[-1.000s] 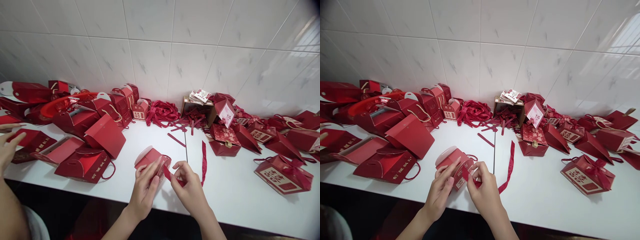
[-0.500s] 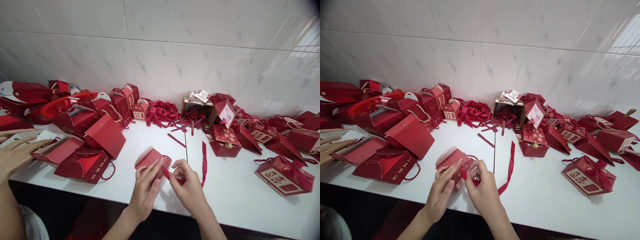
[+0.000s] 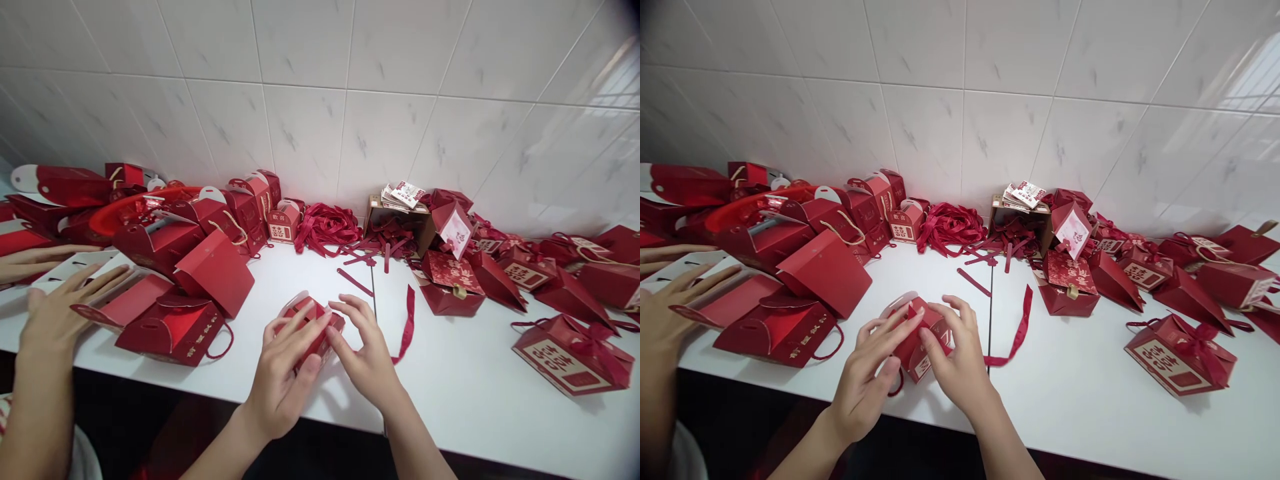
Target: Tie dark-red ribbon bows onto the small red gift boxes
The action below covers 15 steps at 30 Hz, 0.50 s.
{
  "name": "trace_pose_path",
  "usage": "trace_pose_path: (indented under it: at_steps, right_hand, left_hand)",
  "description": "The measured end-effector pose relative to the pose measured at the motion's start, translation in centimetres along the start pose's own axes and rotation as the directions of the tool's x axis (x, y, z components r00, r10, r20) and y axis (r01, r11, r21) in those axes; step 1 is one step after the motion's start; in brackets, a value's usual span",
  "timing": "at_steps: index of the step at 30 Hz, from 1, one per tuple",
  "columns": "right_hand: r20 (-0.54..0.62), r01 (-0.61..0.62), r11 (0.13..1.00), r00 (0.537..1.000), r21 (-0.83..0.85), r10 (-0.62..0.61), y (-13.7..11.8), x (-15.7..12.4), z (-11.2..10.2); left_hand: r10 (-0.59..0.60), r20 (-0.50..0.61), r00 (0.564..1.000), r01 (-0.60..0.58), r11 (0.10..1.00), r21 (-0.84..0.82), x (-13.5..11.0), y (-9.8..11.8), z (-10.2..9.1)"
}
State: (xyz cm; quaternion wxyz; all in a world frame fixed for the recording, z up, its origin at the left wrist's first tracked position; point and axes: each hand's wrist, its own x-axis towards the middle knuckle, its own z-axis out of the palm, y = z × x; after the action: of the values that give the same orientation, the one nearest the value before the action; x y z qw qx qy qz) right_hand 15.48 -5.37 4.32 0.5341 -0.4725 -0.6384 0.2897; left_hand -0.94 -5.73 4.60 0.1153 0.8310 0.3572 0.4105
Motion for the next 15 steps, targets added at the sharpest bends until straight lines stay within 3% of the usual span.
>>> trace_pose_path:
  at_steps: [2,4,6,8,12,15]
  right_hand:
    - [0.051,-0.035,0.989,0.998,0.146,0.028,-0.5,0.4,0.0]
    - [0.052,-0.083,0.96,0.996,0.269,0.071,-1.3,0.4,-0.3]
    - [0.008,-0.087,0.933,0.996,0.35,0.09,-2.3,-0.2,-1.0]
    - [-0.05,-0.042,0.92,0.997,0.391,0.067,-3.4,-1.2,-2.0]
    - [-0.208,0.15,0.902,0.976,0.404,-0.068,-5.4,-3.6,-4.3]
    - [-0.153,0.333,0.856,0.943,0.396,-0.297,-6.0,-4.6,-5.9]
  left_hand:
    - [0.085,-0.028,0.996,-0.084,0.996,0.037,0.7,0.5,-0.7]
    - [0.081,-0.101,0.992,-0.079,0.997,0.025,1.2,0.6,-0.9]
    - [-0.046,-0.209,0.977,0.047,0.999,-0.001,1.4,-0.1,-0.6]
    - [-0.24,-0.274,0.931,0.239,0.97,-0.039,1.3,-1.4,0.2]
    - [-0.537,-0.21,0.817,0.503,0.842,-0.195,1.1,-3.8,2.1]
    - [-0.618,-0.167,0.768,0.581,0.782,-0.225,1.3,-4.1,2.8]
